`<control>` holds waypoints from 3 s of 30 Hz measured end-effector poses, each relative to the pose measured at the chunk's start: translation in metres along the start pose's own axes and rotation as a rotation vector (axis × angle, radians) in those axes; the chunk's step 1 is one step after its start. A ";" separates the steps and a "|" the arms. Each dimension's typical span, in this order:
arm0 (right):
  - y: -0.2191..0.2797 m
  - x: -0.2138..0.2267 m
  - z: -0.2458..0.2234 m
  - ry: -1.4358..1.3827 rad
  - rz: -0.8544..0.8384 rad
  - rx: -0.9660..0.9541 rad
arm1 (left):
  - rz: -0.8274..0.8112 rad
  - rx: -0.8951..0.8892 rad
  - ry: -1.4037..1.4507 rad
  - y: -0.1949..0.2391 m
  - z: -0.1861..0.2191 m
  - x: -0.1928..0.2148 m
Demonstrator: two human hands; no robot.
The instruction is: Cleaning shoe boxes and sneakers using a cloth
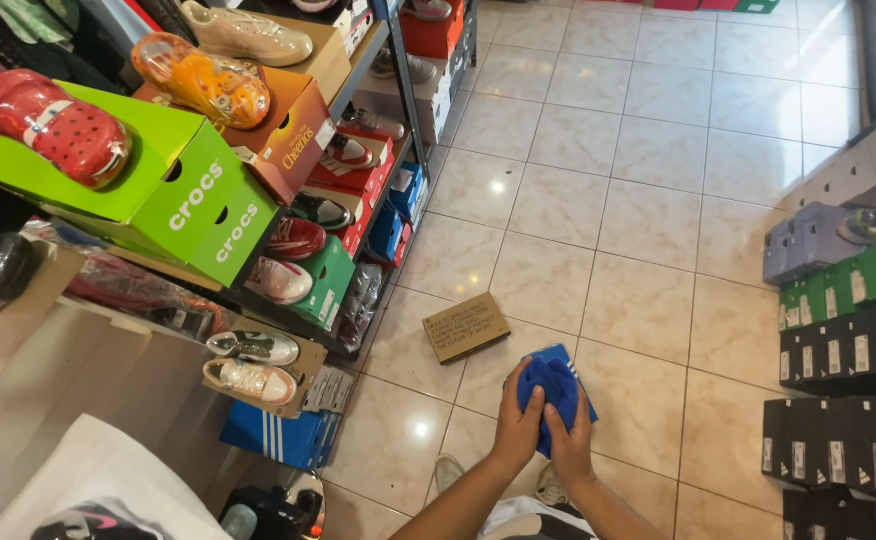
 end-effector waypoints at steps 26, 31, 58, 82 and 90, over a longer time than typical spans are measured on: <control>-0.027 0.080 0.345 0.393 0.399 -0.184 | -0.329 0.516 -0.464 -0.048 -0.414 -0.004; -0.099 0.078 0.561 0.634 0.047 -0.306 | -0.374 0.511 -0.695 -0.105 -0.601 -0.059; -0.296 0.024 0.783 1.046 -0.273 0.244 | 0.072 0.622 -0.279 -0.170 -0.859 -0.125; -0.170 0.100 0.772 0.801 -0.277 -0.026 | 0.377 0.647 -0.217 -0.156 -0.885 -0.135; -0.155 0.122 0.792 1.046 -0.122 0.098 | 0.212 0.599 -0.287 -0.158 -0.872 -0.136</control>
Point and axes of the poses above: each hand's wrist, its own y-axis away from the middle knuckle, its own x-axis out of the back of the hand, z = x × y, the point moved 9 cm from there along -y, towards the middle knuckle, and after that the axes turned 3 degrees about -y, right-handed, at the moved point
